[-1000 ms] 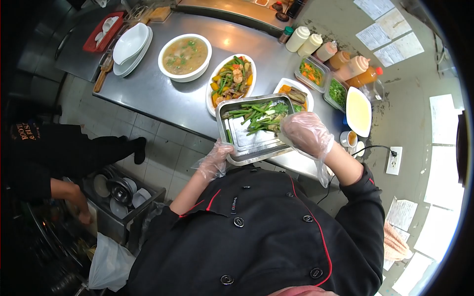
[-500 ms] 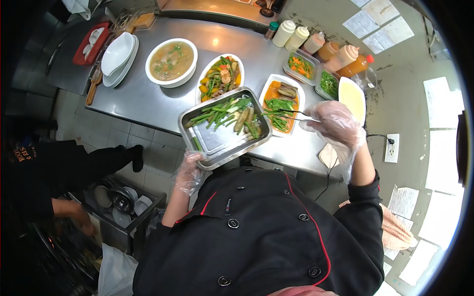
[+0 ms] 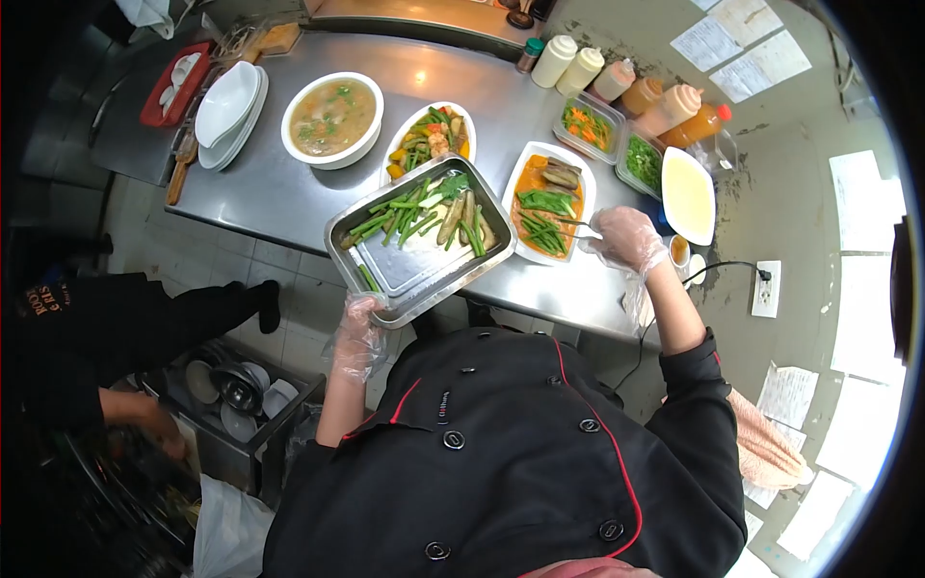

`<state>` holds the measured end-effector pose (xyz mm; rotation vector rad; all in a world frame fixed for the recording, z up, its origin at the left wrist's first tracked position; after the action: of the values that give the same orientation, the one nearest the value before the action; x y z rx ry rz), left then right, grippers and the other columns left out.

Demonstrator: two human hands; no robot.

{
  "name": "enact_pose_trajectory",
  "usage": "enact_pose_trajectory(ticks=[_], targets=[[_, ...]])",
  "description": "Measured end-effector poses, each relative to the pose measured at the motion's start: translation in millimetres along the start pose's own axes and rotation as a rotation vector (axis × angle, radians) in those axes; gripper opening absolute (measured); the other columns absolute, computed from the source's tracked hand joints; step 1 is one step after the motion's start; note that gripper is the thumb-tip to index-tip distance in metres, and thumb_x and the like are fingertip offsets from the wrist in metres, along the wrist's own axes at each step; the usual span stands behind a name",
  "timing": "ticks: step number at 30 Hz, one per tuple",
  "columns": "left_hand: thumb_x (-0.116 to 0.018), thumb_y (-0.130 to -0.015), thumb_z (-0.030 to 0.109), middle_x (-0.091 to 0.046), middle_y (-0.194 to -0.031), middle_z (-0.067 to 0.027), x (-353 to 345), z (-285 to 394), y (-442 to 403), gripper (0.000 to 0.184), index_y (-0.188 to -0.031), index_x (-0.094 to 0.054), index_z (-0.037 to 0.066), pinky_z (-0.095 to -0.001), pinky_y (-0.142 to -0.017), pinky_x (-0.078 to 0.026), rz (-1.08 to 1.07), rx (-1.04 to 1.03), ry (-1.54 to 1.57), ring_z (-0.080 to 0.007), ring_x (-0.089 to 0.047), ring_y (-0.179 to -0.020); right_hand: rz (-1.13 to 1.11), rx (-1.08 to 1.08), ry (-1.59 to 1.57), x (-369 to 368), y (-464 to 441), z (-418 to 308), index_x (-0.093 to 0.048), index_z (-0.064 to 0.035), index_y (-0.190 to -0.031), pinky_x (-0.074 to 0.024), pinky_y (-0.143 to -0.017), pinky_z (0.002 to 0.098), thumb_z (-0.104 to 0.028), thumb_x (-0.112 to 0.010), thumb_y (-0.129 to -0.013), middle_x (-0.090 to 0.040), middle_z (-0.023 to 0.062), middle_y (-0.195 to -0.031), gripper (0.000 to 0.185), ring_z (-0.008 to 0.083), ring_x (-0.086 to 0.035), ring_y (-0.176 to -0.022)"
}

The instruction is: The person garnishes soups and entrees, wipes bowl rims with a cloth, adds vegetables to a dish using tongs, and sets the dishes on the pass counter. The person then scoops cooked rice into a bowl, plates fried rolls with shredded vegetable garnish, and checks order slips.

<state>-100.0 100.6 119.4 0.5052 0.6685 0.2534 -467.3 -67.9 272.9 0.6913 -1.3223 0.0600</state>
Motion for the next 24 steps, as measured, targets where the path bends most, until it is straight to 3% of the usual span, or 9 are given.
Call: enact_pose_trajectory(ticks=[6,9,14,21,24], targets=[[-0.054,-0.066,0.007,-0.058,-0.083,-0.0076,-12,2,2,0.020,-0.086,-0.055,0.004,-0.0328,-0.071,-0.052,0.102,0.000,0.069,-0.0190,-0.061,-0.076,0.047,0.031,-0.011,-24,-6,-1,-0.064,-0.0063,-0.078,-0.0516,-0.068,0.0422,-0.016,-0.061,-0.071,-0.065,0.0137,-0.080,0.013,0.0319,-0.064,-0.079],[-0.055,-0.068,0.006,-0.058,-0.084,-0.0069,-23,12,7,0.019,-0.087,-0.055,0.005,-0.0323,-0.073,-0.052,0.149,-0.126,-0.078,-0.0187,-0.060,-0.079,0.030,0.004,0.004,-20,-5,0,-0.064,-0.0056,-0.075,-0.0516,-0.067,0.0424,-0.013,-0.059,-0.071,-0.065,0.0142,-0.077,0.010,0.0323,-0.064,-0.077],[-0.056,-0.071,0.007,-0.057,-0.084,-0.0060,2,1,-10,0.017,-0.088,-0.053,0.005,-0.0322,-0.075,-0.052,0.165,-0.054,-0.011,-0.0186,-0.060,-0.081,0.175,0.035,-0.030,-5,7,-5,-0.063,-0.0063,-0.071,-0.0517,-0.065,0.0416,-0.009,-0.056,-0.069,-0.064,0.0139,-0.073,0.008,0.0316,-0.064,-0.073],[-0.055,-0.069,0.008,-0.058,-0.087,-0.0087,-18,18,-13,0.022,-0.090,-0.054,0.004,-0.0333,-0.073,-0.053,0.094,0.011,0.007,-0.0199,-0.061,-0.080,0.181,0.131,0.105,-26,-6,-7,-0.062,-0.0083,-0.067,-0.0508,-0.059,0.0404,-0.010,-0.057,-0.067,-0.063,0.0120,-0.069,0.006,0.0302,-0.063,-0.067],[-0.054,-0.067,0.015,-0.061,-0.074,-0.0109,-23,22,-15,0.016,-0.073,-0.058,0.001,-0.0360,-0.068,-0.053,0.140,0.006,-0.042,-0.0227,-0.062,-0.070,0.239,0.198,0.019,-23,-1,-7,-0.062,-0.0076,-0.068,-0.0509,-0.059,0.0405,-0.010,-0.057,-0.068,-0.063,0.0127,-0.068,0.006,0.0302,-0.063,-0.066]])
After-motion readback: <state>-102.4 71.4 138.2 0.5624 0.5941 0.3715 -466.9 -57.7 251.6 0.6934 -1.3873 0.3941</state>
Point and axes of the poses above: each hand's wrist, its own y-axis away from the middle knuckle, its own x-axis out of the back of the hand, z = x × y, the point moved 5 cm from there along -y, towards the middle knuckle
